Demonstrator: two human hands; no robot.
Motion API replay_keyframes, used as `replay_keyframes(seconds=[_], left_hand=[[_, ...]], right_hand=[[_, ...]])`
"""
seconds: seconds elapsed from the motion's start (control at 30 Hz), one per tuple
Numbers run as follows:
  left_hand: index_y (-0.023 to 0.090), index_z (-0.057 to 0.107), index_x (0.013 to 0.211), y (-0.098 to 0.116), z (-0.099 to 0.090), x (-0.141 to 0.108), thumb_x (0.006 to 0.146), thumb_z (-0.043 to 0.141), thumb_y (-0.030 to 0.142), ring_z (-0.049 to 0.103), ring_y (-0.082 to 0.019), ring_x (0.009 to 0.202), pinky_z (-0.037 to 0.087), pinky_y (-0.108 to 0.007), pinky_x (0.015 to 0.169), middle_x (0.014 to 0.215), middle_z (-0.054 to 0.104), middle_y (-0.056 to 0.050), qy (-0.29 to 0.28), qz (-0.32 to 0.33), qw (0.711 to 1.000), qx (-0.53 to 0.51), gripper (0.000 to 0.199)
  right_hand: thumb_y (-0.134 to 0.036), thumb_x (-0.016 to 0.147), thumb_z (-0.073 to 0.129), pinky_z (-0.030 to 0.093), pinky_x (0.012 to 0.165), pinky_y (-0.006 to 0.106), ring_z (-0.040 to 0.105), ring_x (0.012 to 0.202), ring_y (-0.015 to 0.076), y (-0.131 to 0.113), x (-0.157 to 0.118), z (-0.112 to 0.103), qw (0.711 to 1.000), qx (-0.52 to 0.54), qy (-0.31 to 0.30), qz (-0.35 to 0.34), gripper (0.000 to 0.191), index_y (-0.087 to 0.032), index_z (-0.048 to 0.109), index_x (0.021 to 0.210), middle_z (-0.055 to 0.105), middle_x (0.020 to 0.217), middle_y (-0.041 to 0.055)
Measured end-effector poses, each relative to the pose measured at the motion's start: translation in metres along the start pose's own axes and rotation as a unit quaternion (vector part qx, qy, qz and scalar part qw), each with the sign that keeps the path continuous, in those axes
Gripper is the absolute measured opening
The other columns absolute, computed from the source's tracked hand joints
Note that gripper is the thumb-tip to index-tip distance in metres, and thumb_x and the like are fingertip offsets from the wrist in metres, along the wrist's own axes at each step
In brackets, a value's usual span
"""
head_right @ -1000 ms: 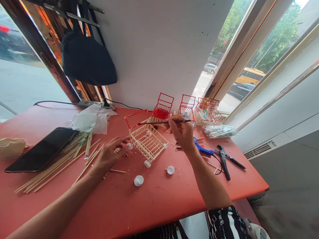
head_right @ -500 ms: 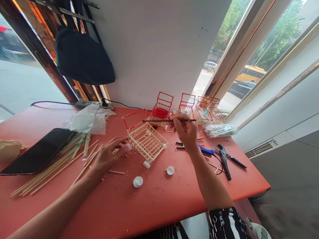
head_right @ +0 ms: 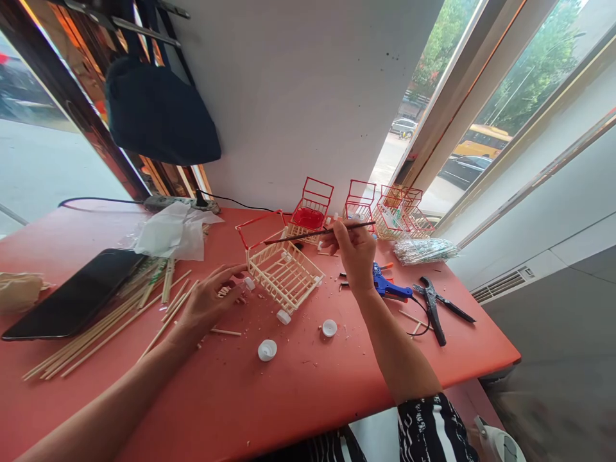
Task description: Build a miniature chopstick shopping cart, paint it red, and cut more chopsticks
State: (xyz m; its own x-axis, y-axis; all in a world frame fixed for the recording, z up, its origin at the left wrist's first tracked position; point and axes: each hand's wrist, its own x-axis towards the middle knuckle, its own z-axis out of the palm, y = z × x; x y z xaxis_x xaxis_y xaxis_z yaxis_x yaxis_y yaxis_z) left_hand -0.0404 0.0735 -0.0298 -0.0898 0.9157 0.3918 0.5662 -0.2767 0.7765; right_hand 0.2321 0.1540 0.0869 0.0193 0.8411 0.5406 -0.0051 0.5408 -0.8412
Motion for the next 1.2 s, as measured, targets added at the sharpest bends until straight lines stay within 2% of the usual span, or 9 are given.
replay_keyframes(seconds=[0.23, 0.67, 0.83, 1.0, 1.2], left_hand=[[0.022, 0.074, 0.123, 0.000, 0.000, 0.000, 0.090, 0.057, 0.037, 0.072, -0.019, 0.086, 0.058, -0.034, 0.089, 0.118, 0.074, -0.006, -0.001, -0.004, 1.000, -0.003, 0.040], [0.022, 0.074, 0.123, -0.003, 0.001, -0.001, 0.091, 0.058, 0.039, 0.072, -0.019, 0.084, 0.058, -0.033, 0.088, 0.119, 0.074, -0.006, 0.003, 0.000, 1.000, -0.002, 0.040], [0.021, 0.074, 0.123, -0.005, 0.002, -0.001, 0.090, 0.059, 0.038, 0.071, -0.018, 0.083, 0.058, -0.034, 0.089, 0.119, 0.074, -0.006, 0.009, 0.008, 1.000, -0.007, 0.039], [0.020, 0.074, 0.122, -0.007, 0.002, 0.000, 0.090, 0.060, 0.039, 0.071, -0.019, 0.083, 0.058, -0.034, 0.086, 0.119, 0.074, -0.007, 0.009, 0.009, 1.000, -0.012, 0.040], [0.020, 0.075, 0.120, -0.007, 0.003, 0.000, 0.089, 0.060, 0.039, 0.071, -0.020, 0.086, 0.058, -0.034, 0.084, 0.118, 0.075, -0.008, 0.009, 0.002, 1.000, -0.018, 0.040]], right_hand=[[-0.066, 0.081, 0.077, 0.056, 0.044, 0.022, 0.073, 0.054, 0.0159, 0.007, 0.005, 0.015, 0.999, 0.008, 0.017, 0.046, 0.048, -0.022, 0.059, 0.084, 0.075, 0.066, 0.0006], [-0.062, 0.080, 0.079, 0.053, 0.045, 0.023, 0.071, 0.051, 0.0157, 0.011, 0.019, -0.001, 0.995, -0.028, 0.091, 0.005, 0.044, -0.021, 0.063, 0.082, 0.076, 0.065, 0.0001], [-0.059, 0.083, 0.078, 0.054, 0.045, 0.023, 0.072, 0.053, 0.0159, 0.005, 0.016, -0.002, 0.996, -0.023, 0.089, -0.014, 0.041, -0.021, 0.063, 0.083, 0.076, 0.066, 0.0000], [-0.060, 0.086, 0.076, 0.055, 0.045, 0.022, 0.072, 0.052, 0.0142, 0.001, 0.012, 0.005, 0.998, -0.023, 0.055, -0.007, 0.041, -0.021, 0.063, 0.084, 0.075, 0.065, -0.0007], [-0.059, 0.085, 0.077, 0.055, 0.045, 0.022, 0.072, 0.053, 0.0140, 0.007, 0.018, 0.001, 0.997, -0.028, 0.077, -0.013, 0.040, -0.021, 0.063, 0.083, 0.075, 0.065, -0.0008]])
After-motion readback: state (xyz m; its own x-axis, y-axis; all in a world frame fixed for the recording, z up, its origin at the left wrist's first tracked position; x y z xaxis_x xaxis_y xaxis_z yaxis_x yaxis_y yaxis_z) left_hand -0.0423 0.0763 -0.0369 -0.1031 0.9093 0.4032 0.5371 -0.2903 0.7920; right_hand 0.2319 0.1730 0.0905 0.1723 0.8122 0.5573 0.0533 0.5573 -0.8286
